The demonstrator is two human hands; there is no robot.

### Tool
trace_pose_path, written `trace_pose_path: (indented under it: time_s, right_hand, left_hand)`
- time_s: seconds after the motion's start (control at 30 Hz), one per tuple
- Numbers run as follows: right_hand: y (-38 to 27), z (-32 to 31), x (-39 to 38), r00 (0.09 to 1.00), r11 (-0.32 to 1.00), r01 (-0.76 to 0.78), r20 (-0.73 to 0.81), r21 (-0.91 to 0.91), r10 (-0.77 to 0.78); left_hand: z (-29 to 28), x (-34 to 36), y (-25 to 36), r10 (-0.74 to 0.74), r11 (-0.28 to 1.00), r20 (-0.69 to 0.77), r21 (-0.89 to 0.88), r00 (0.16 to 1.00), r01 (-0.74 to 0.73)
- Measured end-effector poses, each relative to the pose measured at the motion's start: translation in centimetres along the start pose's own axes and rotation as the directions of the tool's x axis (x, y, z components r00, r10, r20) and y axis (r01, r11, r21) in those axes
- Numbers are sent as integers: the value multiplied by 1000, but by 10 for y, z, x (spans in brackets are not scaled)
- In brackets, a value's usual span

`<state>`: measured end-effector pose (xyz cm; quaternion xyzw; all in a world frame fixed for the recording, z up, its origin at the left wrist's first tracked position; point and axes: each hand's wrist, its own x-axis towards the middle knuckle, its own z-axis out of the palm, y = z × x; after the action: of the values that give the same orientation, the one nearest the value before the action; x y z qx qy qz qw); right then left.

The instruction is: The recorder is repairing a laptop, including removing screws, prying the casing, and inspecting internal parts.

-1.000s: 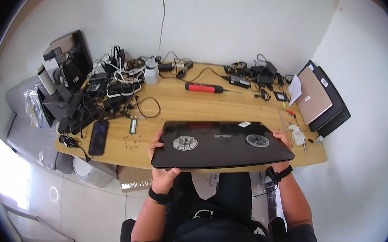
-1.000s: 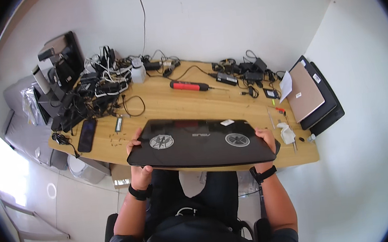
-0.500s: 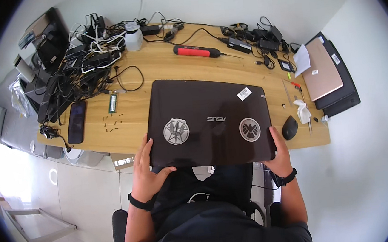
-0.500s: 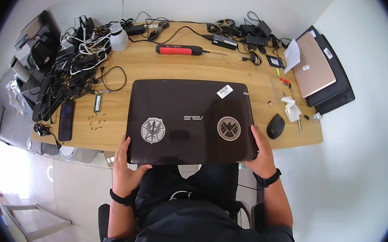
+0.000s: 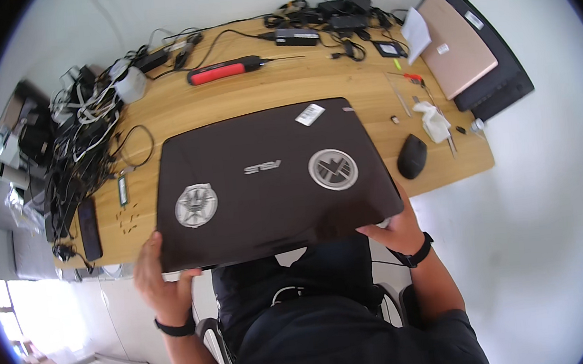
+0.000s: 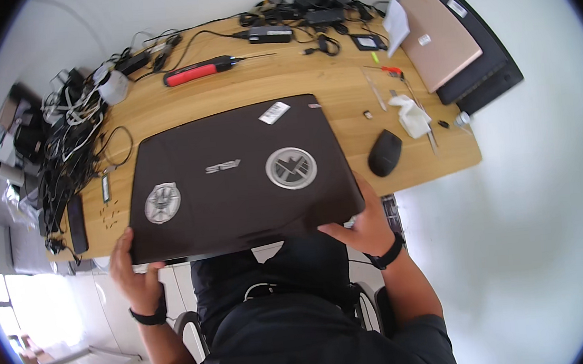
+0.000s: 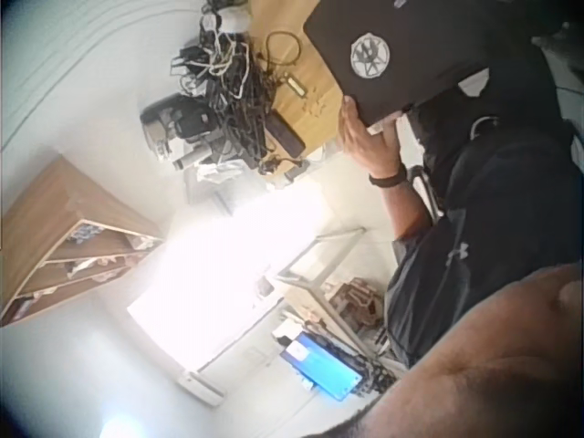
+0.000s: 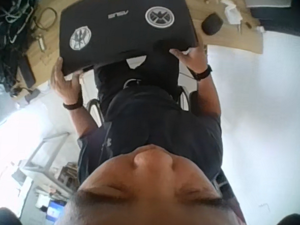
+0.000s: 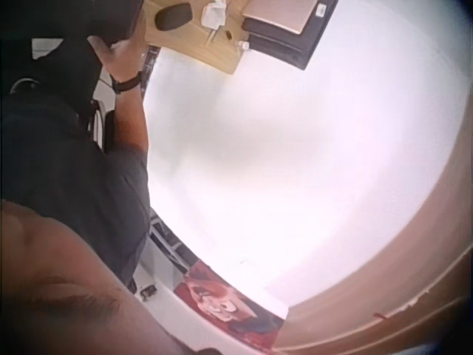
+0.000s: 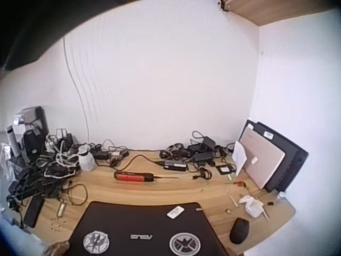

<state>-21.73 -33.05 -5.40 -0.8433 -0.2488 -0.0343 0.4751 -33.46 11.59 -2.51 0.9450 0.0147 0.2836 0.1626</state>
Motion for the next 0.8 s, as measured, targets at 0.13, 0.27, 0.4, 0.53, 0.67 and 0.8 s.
trace_pose_path:
  time_s: [0.13,0.27,0.4,0.53,0.67,0.8]
  right_hand:
    - [0,-5,-3,998,997,-49,40,-65,52]
    - [0,-7,-5,1000,984,14,12,-177,-12]
    - [1,-8,-6,1000,990,25,-1,-140,-26]
    - [2,-10,-7,1000,993,-3,-7,-120,2]
    - [0,-12,-7,1000,996,-26,2,-81,26]
    - [-3,-14,-3,1000,992,7,6,-126,-6]
  left_hand:
    - [-26,49,2,15,1000,-22,-1,1000,-15]
    - [-41,119,-6,-78,965,15,-250,997,79]
    - [-41,194,-25,-189,937,83,-283,979,205]
    - [-30,271,-42,-411,796,254,-368,876,480]
    - [18,314,-42,-219,885,209,-368,953,284]
    - [50,341,-29,-453,271,484,-725,749,633]
